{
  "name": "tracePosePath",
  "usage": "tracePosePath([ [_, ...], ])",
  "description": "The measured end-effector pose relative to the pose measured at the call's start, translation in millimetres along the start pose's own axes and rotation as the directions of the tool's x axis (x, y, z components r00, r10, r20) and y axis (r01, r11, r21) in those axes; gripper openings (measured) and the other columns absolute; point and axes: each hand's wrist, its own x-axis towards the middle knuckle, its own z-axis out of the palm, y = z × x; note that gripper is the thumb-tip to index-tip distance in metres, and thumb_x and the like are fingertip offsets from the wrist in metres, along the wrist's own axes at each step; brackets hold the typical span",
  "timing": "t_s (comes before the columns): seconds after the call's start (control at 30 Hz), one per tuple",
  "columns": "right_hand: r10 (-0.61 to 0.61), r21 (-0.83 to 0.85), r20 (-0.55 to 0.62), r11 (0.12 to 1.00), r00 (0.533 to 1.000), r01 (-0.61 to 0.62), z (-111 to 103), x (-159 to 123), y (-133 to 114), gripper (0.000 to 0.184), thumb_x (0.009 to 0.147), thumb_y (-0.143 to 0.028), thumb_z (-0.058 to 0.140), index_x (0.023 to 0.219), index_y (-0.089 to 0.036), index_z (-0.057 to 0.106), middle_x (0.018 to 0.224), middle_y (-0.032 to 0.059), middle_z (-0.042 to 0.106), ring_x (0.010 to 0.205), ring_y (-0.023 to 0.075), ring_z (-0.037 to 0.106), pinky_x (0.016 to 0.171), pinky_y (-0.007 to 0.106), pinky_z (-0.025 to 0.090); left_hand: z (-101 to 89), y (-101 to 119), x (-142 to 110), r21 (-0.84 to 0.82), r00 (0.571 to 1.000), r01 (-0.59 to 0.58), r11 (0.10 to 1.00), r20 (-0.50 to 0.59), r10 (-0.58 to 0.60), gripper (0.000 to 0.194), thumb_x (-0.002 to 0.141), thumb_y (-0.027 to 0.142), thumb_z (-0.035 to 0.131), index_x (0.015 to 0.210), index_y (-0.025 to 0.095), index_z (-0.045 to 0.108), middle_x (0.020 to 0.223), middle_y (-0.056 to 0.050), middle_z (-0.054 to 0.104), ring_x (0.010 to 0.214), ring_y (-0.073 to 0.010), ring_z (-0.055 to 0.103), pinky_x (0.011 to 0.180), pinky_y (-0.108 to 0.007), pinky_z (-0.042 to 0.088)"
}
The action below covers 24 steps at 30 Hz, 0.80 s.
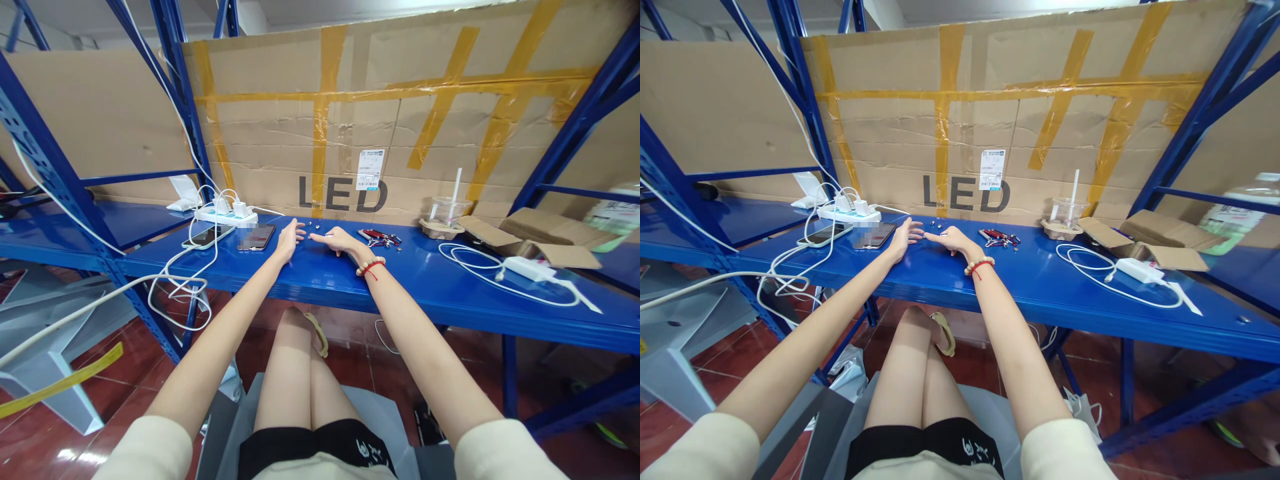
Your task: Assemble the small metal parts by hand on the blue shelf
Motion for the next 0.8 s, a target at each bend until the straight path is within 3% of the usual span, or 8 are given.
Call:
tracePosePath([
  [0.2, 0.025, -0.026, -0.007, 0.999, 1.0, -0.025, -0.1, 2.8, 0.5, 0.057, 0.06, -0.061, 0.066, 0.043, -0.018, 0.032, 0.034, -0.0065, 0.03, 0.032, 0.0047, 0.033, 0.029, 0.019, 0.031, 0.3, -0.9, 0.8, -0.004, 1.0, 0.006, 1.0, -0.014, -0.006, 0.05, 0.084, 0.048, 0.028, 0.1, 0.014, 0.06, 0.085, -0.01, 0.068, 0.068, -0.0149, 0.061, 0.061, -0.024, 0.043],
  [0.8, -0.007, 0.006, -0.002, 1.0, 1.0, 0.007, 0.3, -2.7, -2.6, 0.057, 0.069, -0.064, 0.055, 0.044, -0.019, 0.031, 0.034, -0.0056, 0.031, 0.032, 0.0048, 0.031, 0.03, 0.019, 0.037, 0.4, -0.9, 1.8, -0.01, 1.0, 0.002, 1.0, -0.002, -0.002, 0.055, 0.084, 0.051, 0.024, 0.098, 0.015, 0.063, 0.084, -0.01, 0.068, 0.068, -0.0149, 0.06, 0.059, -0.023, 0.042],
])
